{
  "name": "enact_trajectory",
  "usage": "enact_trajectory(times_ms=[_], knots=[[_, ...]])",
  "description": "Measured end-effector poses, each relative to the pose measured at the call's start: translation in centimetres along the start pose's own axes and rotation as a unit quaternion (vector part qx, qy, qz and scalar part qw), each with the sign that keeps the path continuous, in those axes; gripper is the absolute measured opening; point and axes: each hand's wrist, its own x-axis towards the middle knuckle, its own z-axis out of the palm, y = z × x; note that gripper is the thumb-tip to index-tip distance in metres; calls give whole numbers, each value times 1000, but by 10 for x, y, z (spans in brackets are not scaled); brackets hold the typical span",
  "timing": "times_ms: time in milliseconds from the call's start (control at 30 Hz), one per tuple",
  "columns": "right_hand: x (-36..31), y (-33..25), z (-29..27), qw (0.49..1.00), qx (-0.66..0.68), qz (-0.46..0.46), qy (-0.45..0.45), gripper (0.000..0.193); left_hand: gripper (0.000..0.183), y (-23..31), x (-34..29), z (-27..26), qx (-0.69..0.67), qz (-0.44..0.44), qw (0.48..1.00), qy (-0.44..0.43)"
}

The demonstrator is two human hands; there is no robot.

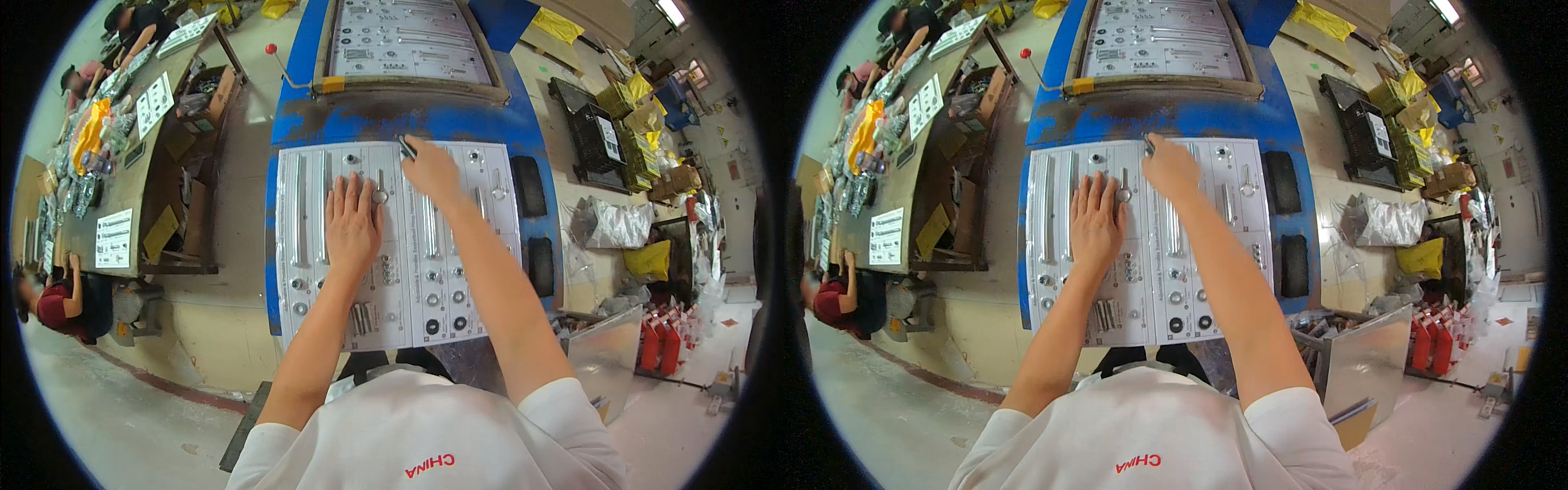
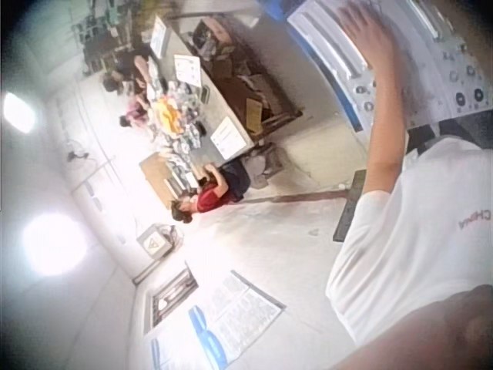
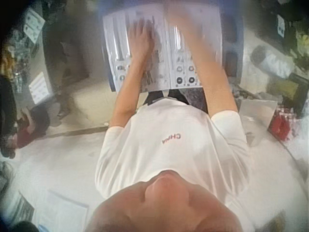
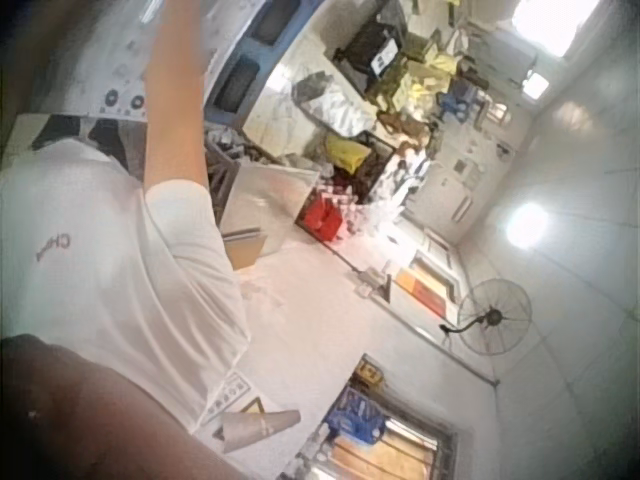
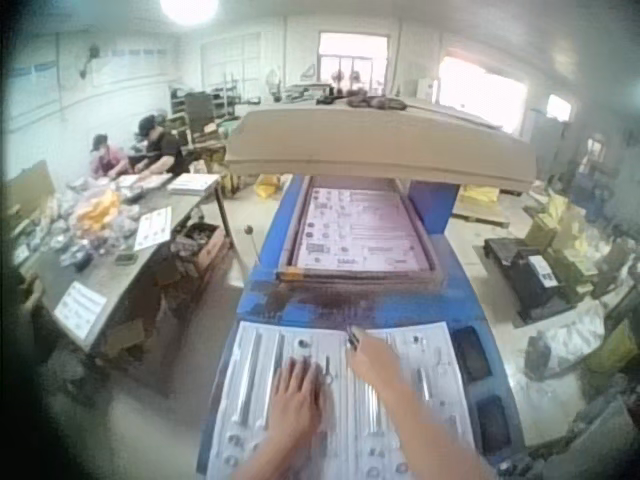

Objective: The person assembles and packages hardware kits. They place metal components into plastic blister packs, insert cardboard backings, and use a box cutter to trim the edges. The finished kits are stacked on a blue workbench.

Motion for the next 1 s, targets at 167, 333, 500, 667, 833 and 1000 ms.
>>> enact_trajectory(times_ms=[167, 333, 500, 667, 833, 1000], knots=[[-62, -1, -22, 992, 19, 35, -121, 54, 50, -12, -2, 5, -42, 10, 999, 28], [-219, -7, -30, 993, -1, 40, -107, 57, 49, -15, -7, 6, -44, 30, 997, 51], [-337, -26, -60, 961, 10, 150, -231, 62, 48, -13, -2, 6, -34, 18, 999, -8], [-353, 0, -78, 968, 105, 151, -168, 55, 49, -14, -14, 0, -76, 37, 996, 3], [-255, -10, -62, 973, 184, 135, -12, 53, 47, -6, -45, -14, -16, 76, 997, -21], [-182, -18, -9, 993, 73, 92, 19, 51, 47, -5, -50, -15, -21, 76, 997, 13]])
